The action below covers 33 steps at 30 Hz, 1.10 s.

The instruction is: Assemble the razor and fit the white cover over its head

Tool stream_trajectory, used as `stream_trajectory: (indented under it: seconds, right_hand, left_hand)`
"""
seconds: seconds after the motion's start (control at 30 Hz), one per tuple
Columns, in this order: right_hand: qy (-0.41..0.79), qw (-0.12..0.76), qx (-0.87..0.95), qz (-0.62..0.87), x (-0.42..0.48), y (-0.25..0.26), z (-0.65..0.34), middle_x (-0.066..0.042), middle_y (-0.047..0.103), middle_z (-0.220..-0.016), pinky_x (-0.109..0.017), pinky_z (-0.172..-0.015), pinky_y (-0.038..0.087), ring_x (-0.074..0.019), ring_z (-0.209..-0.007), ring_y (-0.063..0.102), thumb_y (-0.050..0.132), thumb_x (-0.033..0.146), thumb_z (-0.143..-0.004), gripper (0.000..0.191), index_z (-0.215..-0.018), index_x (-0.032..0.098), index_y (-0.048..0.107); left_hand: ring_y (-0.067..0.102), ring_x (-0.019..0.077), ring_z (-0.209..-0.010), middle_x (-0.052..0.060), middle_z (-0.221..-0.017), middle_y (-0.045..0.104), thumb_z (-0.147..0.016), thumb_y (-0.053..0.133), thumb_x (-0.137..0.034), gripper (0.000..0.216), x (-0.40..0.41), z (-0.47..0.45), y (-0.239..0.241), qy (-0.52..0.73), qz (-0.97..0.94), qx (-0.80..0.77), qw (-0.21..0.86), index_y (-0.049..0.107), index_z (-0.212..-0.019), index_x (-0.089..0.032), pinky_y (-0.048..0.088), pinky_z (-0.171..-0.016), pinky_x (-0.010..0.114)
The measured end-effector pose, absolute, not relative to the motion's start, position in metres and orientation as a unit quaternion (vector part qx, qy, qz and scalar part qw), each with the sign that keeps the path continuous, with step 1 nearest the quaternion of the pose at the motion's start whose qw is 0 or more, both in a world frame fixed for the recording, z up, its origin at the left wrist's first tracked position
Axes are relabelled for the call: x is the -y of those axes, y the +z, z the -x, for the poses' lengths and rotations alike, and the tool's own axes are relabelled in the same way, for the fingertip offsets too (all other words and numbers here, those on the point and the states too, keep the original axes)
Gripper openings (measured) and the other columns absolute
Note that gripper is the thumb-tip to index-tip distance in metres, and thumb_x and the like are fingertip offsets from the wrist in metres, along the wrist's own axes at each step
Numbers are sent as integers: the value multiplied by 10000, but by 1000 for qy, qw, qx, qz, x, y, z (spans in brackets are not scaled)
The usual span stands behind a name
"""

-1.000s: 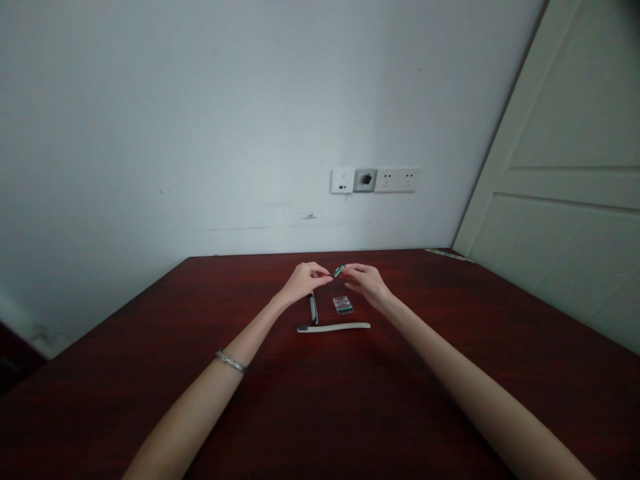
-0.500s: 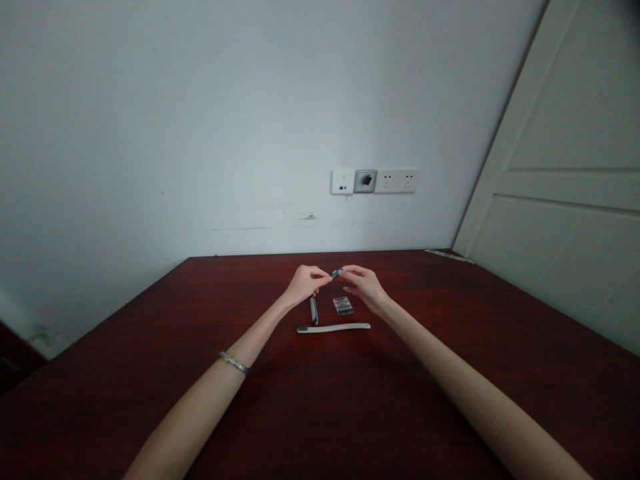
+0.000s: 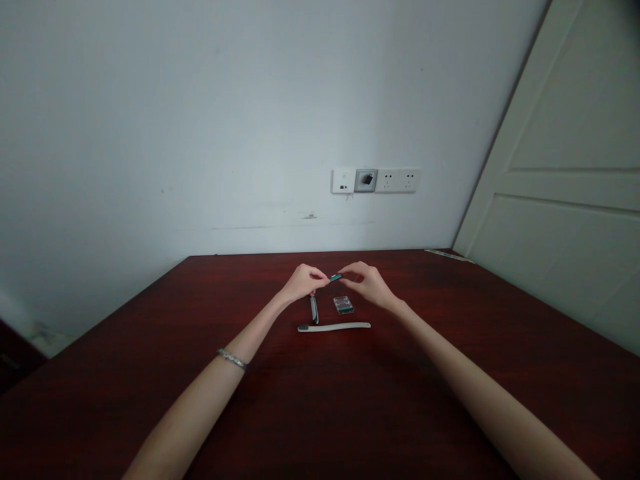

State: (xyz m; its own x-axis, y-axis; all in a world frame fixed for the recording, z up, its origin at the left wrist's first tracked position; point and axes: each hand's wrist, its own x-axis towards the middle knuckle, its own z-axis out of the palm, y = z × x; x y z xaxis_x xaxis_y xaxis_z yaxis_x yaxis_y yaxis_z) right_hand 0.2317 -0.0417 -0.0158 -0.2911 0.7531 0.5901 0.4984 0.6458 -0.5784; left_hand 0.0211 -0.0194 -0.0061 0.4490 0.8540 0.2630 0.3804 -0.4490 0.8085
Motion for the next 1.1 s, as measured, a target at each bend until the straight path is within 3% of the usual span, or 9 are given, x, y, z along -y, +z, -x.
stream_trajectory:
  seconds: [0.6, 1.1]
  right_hand:
    - [22, 352, 848, 395, 49, -11, -231, -70, 645, -933, -307, -773, 428, -204, -936, 526, 548, 310, -814, 193, -940, 250, 681]
    - [216, 267, 850, 400, 28, -35, -265, -42, 647, -883, -280, -745, 445, -171, -790, 591, 659, 288, -677, 129, -753, 205, 722]
  left_hand:
    - [477, 64, -425, 5, -521, 569, -704, 618, -272, 217, 15, -16, -7, 314, -771, -415, 368, 691, -780, -83, 406, -411, 173]
    - [512, 82, -462, 40, -594, 618, -714, 623, -356, 307, 5, -7, -15, 328, -761, -430, 357, 694, -843, -86, 419, -404, 180]
